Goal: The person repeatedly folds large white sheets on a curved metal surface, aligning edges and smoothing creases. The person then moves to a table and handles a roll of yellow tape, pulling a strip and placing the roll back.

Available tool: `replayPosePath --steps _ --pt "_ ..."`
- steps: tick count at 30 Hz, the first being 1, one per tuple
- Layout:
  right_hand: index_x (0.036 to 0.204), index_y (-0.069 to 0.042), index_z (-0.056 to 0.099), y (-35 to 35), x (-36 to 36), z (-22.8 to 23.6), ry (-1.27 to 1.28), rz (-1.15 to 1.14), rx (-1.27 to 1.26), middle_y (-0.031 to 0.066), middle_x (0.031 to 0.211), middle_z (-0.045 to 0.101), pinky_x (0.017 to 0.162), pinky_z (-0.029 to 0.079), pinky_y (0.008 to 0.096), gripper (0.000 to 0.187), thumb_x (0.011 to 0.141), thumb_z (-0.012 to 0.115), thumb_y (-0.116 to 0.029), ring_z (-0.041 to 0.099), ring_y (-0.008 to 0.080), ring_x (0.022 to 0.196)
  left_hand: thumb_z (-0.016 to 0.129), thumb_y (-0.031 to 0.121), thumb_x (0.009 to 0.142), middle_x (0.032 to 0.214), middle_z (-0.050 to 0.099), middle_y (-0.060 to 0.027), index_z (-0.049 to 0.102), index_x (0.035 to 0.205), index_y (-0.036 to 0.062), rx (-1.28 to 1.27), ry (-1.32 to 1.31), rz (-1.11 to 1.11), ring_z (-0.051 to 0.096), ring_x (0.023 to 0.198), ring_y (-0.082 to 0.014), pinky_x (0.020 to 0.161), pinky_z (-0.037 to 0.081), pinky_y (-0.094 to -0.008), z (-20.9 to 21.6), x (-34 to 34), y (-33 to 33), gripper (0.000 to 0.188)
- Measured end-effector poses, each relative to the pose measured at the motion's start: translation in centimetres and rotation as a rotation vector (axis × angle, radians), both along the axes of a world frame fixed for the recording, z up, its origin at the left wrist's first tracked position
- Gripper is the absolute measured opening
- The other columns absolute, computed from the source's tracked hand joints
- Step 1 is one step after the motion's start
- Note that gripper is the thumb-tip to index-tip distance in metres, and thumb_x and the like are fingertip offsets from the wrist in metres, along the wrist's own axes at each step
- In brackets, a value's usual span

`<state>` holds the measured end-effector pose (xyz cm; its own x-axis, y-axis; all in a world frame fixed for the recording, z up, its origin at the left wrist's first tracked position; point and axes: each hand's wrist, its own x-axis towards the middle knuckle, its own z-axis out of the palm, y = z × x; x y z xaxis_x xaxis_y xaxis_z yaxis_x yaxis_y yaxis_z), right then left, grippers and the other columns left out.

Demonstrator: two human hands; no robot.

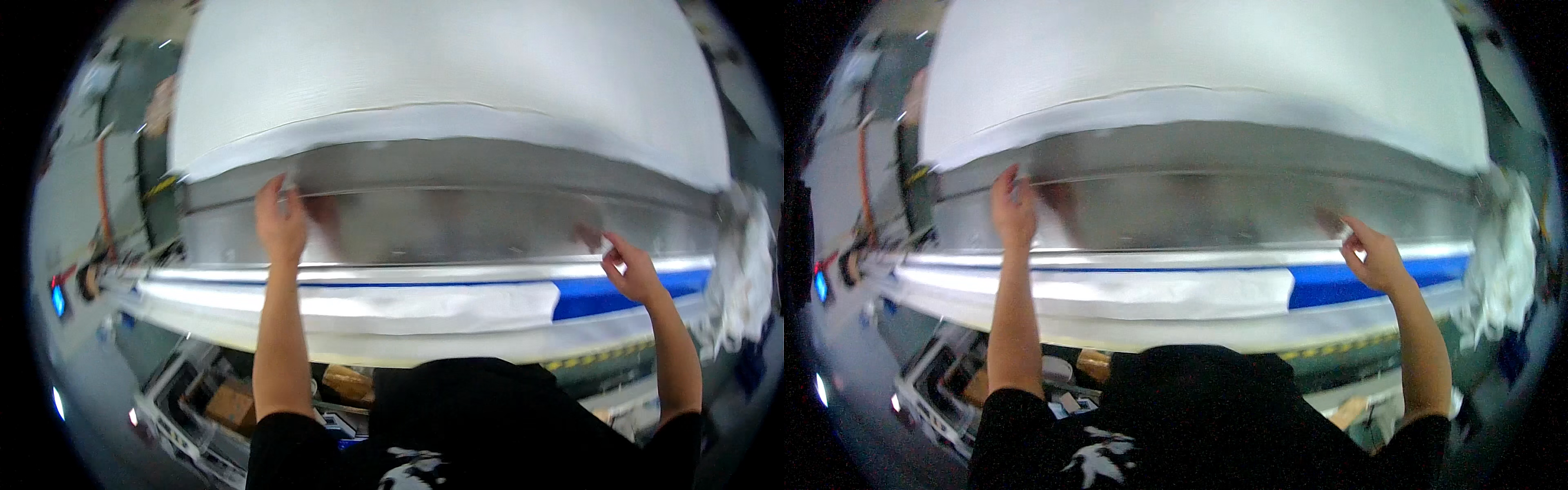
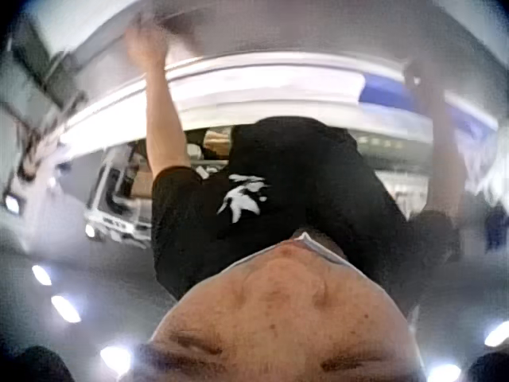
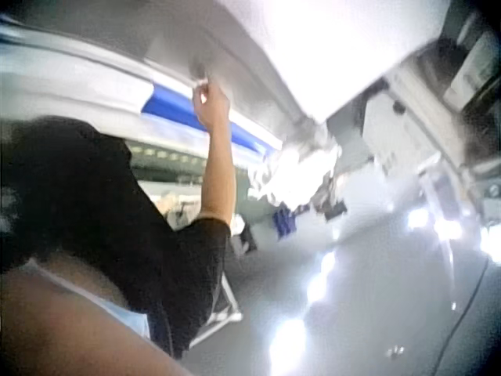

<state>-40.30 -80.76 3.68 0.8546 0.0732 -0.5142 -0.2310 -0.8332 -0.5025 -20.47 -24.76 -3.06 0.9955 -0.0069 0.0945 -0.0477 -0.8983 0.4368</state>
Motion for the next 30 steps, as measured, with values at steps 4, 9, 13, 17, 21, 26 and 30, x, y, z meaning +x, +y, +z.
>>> replayPosePath --steps 4,9,13,17,21,26,30 --pt "0.132 -0.010 0.050 7.1 8.2 -0.7 -0.100 0.188 0.110 0.0114 0.088 0.068 0.071 0.054 0.0354 0.051 0.083 0.064 -0.011 0.068 0.0262 0.077 0.059 0.019 0.089 0.125 0.055 -0.0152 0.054 0.123 0.0071 0.203 -0.234 -0.021 0.051 0.114 -0.0352 0.098 0.040 -0.0454 -1.8 1.8 3.2 0.036" --pt "0.129 -0.011 0.050 23.7 21.4 1.9 -0.189 0.296 0.260 0.0110 0.091 0.069 0.070 0.052 0.0384 0.045 0.086 0.061 -0.015 0.067 0.0282 0.077 0.060 0.023 0.084 0.125 0.054 -0.0129 0.054 0.120 0.0062 0.213 -0.259 -0.044 0.050 0.114 -0.0340 0.099 0.038 -0.0454 -1.3 3.2 3.1 0.040" --pt "0.122 -0.008 0.053 37.9 30.1 0.4 -0.398 0.394 0.418 0.0121 0.084 0.069 0.069 0.051 0.0413 0.038 0.085 0.060 -0.016 0.066 0.0310 0.075 0.059 0.022 0.083 0.123 0.055 -0.0130 0.056 0.117 0.0059 0.104 -0.265 -0.044 0.051 0.115 -0.0334 0.099 0.039 -0.0455 -2.3 2.7 4.0 0.038" --pt "0.119 -0.006 0.056 47.9 37.9 -1.9 -0.506 0.424 0.507 0.0140 0.078 0.068 0.068 0.052 0.0419 0.039 0.082 0.060 -0.017 0.066 0.0330 0.073 0.058 0.022 0.084 0.123 0.054 -0.0135 0.056 0.116 0.0063 0.020 -0.254 -0.031 0.051 0.116 -0.0336 0.099 0.038 -0.0463 -2.4 3.0 3.2 0.036" --pt "0.121 -0.005 0.057 53.5 42.8 -3.4 -0.559 0.469 0.472 0.0129 0.084 0.070 0.074 0.053 0.0406 0.044 0.080 0.063 -0.019 0.067 0.0311 0.079 0.059 0.021 0.082 0.124 0.054 -0.0133 0.056 0.117 0.0070 -0.023 -0.223 -0.016 0.050 0.118 -0.0335 0.100 0.037 -0.0471 -1.6 3.2 2.8 0.038" --pt "0.121 -0.006 0.058 56.1 44.6 -3.9 -0.550 0.518 0.388 0.0105 0.090 0.071 0.079 0.053 0.0390 0.046 0.078 0.066 -0.021 0.067 0.0293 0.084 0.060 0.021 0.082 0.125 0.052 -0.0134 0.055 0.118 0.0070 -0.049 -0.197 -0.009 0.049 0.120 -0.0341 0.100 0.037 -0.0470 -1.9 3.2 3.4 0.039" --pt "0.121 -0.008 0.058 56.3 44.5 -4.1 -0.562 0.488 0.375 0.0089 0.089 0.071 0.079 0.053 0.0399 0.046 0.078 0.066 -0.022 0.067 0.0287 0.084 0.060 0.022 0.082 0.125 0.052 -0.0134 0.055 0.118 0.0065 -0.060 -0.185 -0.014 0.049 0.121 -0.0335 0.100 0.037 -0.0468 -1.9 3.2 3.6 0.040"
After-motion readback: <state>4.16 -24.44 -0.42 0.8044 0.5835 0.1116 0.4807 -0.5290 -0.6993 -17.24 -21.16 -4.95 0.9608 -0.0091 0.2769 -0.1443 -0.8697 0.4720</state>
